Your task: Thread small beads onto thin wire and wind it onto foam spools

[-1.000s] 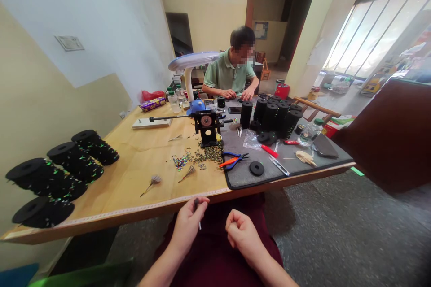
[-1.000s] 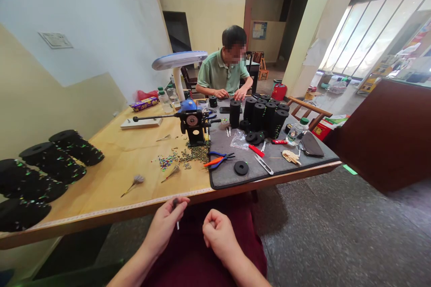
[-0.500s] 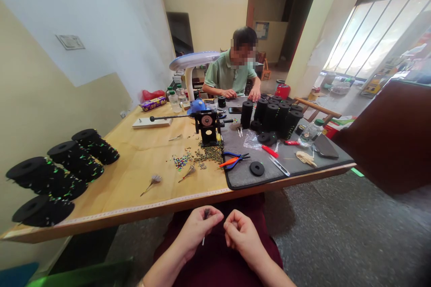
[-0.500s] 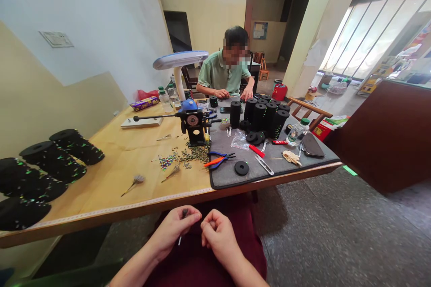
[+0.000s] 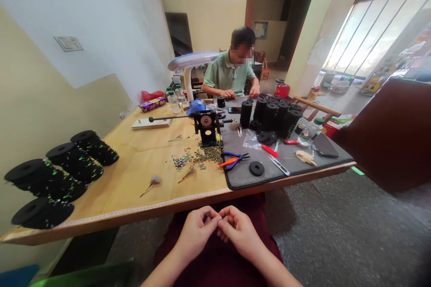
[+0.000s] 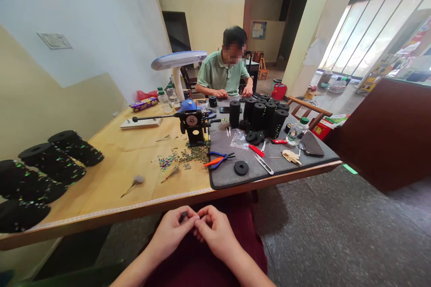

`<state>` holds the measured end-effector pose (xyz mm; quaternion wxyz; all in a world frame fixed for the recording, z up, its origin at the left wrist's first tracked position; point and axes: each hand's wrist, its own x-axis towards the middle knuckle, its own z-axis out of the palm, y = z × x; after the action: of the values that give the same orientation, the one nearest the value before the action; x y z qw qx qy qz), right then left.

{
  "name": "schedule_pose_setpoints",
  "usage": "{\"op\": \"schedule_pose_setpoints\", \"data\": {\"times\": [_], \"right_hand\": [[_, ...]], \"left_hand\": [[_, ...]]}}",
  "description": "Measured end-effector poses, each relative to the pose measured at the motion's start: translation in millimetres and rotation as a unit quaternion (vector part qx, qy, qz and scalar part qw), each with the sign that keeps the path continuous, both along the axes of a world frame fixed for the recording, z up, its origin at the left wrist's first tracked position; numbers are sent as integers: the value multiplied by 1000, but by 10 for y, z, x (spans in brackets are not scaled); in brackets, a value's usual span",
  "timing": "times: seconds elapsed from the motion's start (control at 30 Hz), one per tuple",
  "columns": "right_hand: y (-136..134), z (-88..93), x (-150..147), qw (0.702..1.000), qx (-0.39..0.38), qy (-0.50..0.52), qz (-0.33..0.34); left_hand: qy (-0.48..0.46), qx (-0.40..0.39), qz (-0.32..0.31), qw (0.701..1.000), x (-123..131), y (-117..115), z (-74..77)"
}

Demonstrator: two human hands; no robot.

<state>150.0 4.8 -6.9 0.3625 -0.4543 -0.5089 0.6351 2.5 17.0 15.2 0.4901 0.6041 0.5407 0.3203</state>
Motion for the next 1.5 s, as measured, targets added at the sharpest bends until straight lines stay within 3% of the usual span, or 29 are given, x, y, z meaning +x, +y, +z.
{"op": "schedule_pose_setpoints", "data": {"times": [0.13, 0.3, 0.4, 0.77, 1.1, 1.37, 1.5], "right_hand": [[3, -41, 3, 999, -7, -39, -13], [31, -80, 42, 995, -71, 8, -72], [31, -71, 56, 990, -88, 47, -104], [1, 84, -10, 987, -116, 57, -92], [2, -5, -40, 992, -84, 36, -83], [3, -28, -37, 991, -81, 39, -96], [0, -43, -22, 992, -89, 31, -89]], "left_hand": [[-11, 2, -12, 1000, -35, 8, -35], [-164, -122, -12, 979, -67, -3, -55], [-210, -170, -9, 963, -60, -14, -74], [-162, -129, -21, 978, -1, -30, -166], [-133, -118, -48, 983, 24, -51, -199], [-214, -160, -38, 963, 27, -61, -121], [-197, -155, -19, 968, 32, -48, -129]]}}
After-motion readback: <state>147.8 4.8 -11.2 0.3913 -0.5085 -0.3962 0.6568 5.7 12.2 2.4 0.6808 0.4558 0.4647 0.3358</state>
